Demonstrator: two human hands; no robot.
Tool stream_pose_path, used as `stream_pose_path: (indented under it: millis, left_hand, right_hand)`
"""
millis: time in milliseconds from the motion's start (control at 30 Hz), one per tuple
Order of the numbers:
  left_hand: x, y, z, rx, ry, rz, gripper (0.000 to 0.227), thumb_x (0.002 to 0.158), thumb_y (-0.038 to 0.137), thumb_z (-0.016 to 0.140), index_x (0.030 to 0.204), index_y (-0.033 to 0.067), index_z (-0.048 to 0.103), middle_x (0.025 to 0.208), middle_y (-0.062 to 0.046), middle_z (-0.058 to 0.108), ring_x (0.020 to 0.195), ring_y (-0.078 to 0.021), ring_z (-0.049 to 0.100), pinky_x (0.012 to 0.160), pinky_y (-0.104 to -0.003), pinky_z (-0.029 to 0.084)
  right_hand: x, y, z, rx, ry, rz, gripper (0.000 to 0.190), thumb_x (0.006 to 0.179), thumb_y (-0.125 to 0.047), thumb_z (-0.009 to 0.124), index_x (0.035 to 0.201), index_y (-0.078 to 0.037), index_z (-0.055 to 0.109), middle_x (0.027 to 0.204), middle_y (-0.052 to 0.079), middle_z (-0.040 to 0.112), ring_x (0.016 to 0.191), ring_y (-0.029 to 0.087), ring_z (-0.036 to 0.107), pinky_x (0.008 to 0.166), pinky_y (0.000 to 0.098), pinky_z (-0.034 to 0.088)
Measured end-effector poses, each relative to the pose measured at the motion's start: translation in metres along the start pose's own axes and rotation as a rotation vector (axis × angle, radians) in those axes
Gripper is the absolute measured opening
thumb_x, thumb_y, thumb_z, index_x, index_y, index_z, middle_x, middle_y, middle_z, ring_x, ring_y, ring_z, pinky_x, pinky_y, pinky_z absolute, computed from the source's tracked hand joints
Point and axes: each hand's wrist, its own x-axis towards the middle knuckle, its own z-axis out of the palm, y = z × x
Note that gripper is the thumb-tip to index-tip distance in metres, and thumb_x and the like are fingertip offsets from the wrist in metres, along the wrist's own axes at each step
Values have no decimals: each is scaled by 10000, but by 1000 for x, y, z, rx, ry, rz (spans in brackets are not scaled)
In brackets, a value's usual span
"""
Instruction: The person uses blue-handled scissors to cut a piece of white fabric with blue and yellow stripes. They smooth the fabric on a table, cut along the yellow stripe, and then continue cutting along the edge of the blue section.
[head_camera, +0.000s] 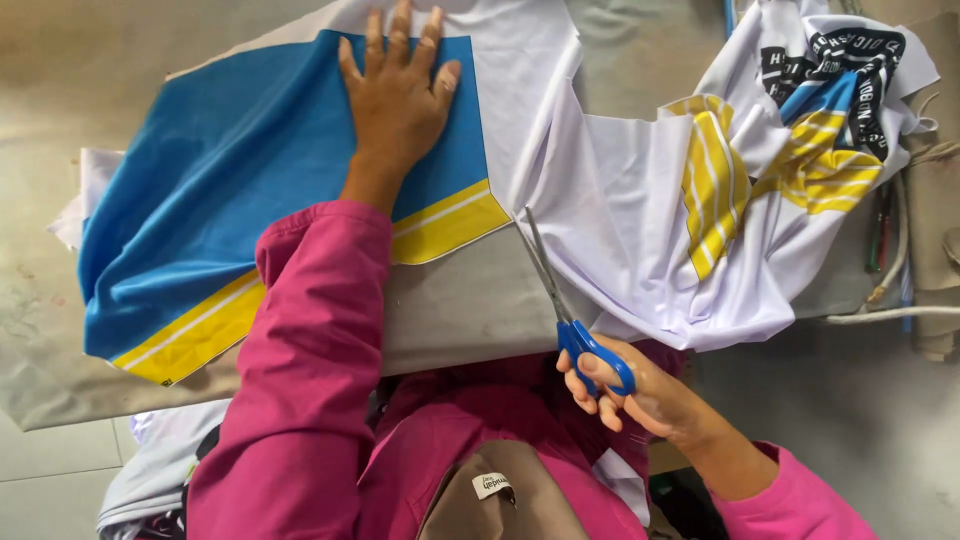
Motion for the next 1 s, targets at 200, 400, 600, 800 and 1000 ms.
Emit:
stream_pose_path:
  millis: [200, 400, 600, 800, 1000]
  left_hand:
    - [-4, -10, 3, 53, 139, -116, 482, 1011, 424, 439, 1426, 197, 347, 1450, -127, 344, 1340, -318, 222, 1055, -565, 173]
    - [-3, -15, 14, 39, 261, -41, 428, 994, 392, 476, 1314, 111, 511, 1287, -172, 501, 1215, -380, 365, 999, -591, 186]
    - [-1, -16, 9, 32, 179, -73, 469, 1004, 424, 442, 1377, 141, 457, 1395, -157, 406, 1292, -363, 291, 1035, -579, 153]
    - [-1, -17, 10, 23, 194, -63, 458, 1006, 410, 453, 1363, 124, 486, 1378, -167, 425, 1280, -361, 292, 1025, -583, 158]
    - [-2, -19, 11, 2, 239, -26, 403, 1004, 379, 475, 1279, 95, 554, 1293, -170, 484, 1227, -381, 334, 1001, -603, 163]
  right_hand:
    - [-8, -5, -15, -18, 88, 175, 351, 828, -274, 572, 959, 51, 557, 632, 150, 471, 503, 205, 469, 254, 228, 317]
    - [-5, -11, -14, -17, 39, 166, 342, 809, -274, 610, 926, 44, 565, 570, 135, 503, 430, 156, 469, 293, 231, 371]
    - [9, -19, -19, -96, 110, 120, 357, 792, -287, 618, 908, 48, 577, 532, 129, 494, 414, 171, 482, 273, 216, 343]
    - [12, -34, -15, -260, 196, 143, 261, 778, -185, 651, 778, 65, 577, 452, 146, 545, 290, 124, 389, 252, 198, 220]
    - [12, -39, -24, -327, 272, 237, 195, 780, -130, 678, 705, -16, 539, 451, 126, 532, 324, 157, 464, 263, 211, 176]
